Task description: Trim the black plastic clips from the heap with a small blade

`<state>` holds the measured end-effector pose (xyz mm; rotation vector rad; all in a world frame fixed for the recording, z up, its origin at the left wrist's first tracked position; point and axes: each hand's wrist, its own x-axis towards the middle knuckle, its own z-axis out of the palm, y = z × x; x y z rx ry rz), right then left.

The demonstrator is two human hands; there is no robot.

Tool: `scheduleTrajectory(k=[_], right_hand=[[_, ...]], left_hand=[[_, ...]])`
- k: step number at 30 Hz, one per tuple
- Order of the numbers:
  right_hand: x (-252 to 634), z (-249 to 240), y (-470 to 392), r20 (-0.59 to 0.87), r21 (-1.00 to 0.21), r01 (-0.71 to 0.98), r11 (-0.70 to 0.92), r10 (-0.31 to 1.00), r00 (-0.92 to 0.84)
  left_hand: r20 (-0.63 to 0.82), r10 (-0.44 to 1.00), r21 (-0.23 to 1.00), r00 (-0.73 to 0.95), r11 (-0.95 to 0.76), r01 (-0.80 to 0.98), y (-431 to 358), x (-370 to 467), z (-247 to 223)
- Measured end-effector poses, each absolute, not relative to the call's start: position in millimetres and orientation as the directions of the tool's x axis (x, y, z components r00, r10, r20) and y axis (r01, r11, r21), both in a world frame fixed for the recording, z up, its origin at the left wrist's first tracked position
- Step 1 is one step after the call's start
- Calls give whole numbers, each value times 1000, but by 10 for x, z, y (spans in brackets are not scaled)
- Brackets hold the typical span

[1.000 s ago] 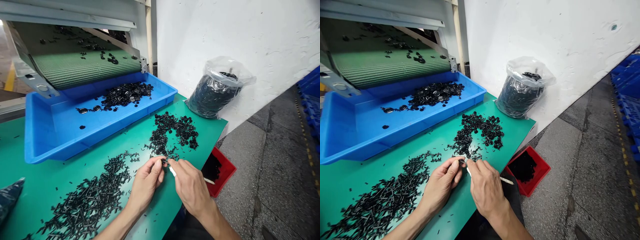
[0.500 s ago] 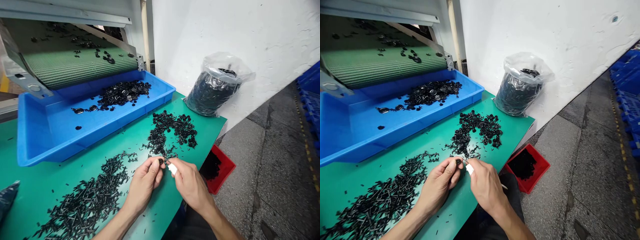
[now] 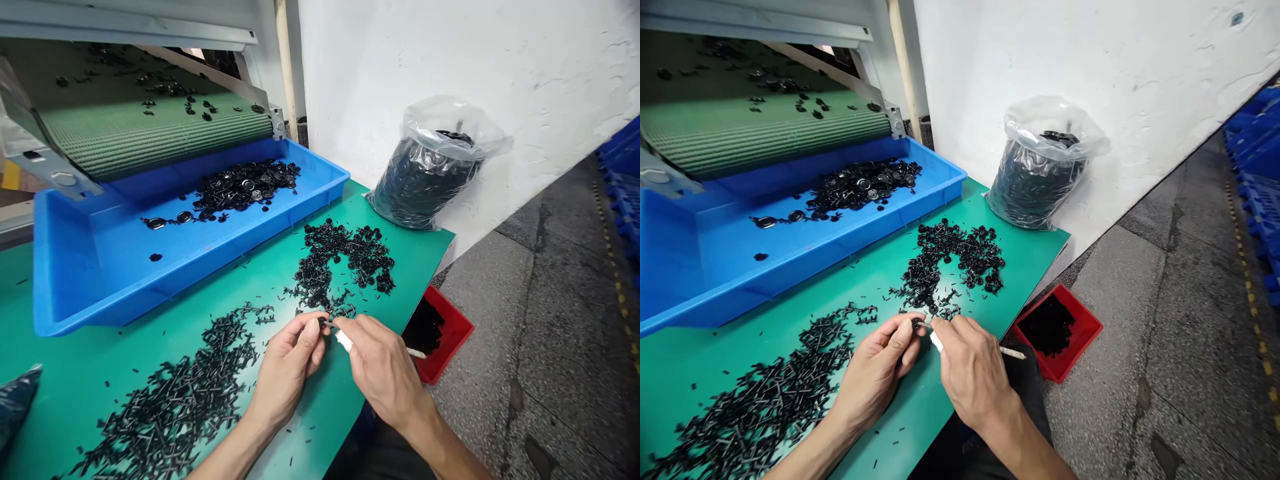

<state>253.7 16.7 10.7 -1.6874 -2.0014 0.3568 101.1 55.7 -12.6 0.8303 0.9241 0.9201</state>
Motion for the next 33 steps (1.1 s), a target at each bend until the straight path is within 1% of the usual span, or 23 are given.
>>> scheduleTrajectory(k=[6, 10, 13, 17, 22, 24, 26, 29, 31, 33], right_hand=[[2578, 38, 192, 226, -560, 790, 247, 964, -142], [2588, 13, 197, 253, -551, 790, 268, 956, -148], [2588, 27, 191, 286, -505, 811, 294, 944, -164], [2563, 78, 187, 336, -396, 863, 313, 924, -181], [2533, 112, 191, 372, -277, 910, 309, 907, -195], [2535, 119, 186, 373, -255, 918, 304, 907, -197], [2537, 129, 175, 364, -278, 913, 299, 912, -189], [2528, 146, 166, 316, -386, 874, 294, 933, -174], [2519, 150, 182, 244, -493, 838, 234, 962, -125], [2518, 145, 220, 155, -575, 810, 118, 987, -33]], left_hand=[[-264, 909, 905, 323, 349, -243, 550, 1000, -166], [-256, 906, 909, 337, 344, -236, 558, 992, -173], [-248, 904, 907, 347, 343, -245, 564, 988, -166], [-239, 899, 892, 368, 353, -283, 580, 991, -133], [-269, 881, 862, 389, 400, -310, 602, 994, -91], [-282, 873, 855, 398, 417, -307, 603, 993, -91], [-289, 872, 857, 394, 419, -299, 594, 993, -99], [-279, 882, 882, 380, 392, -263, 567, 990, -119], [-266, 883, 899, 386, 372, -232, 550, 986, -130], [-265, 883, 900, 388, 371, -229, 544, 984, -138]])
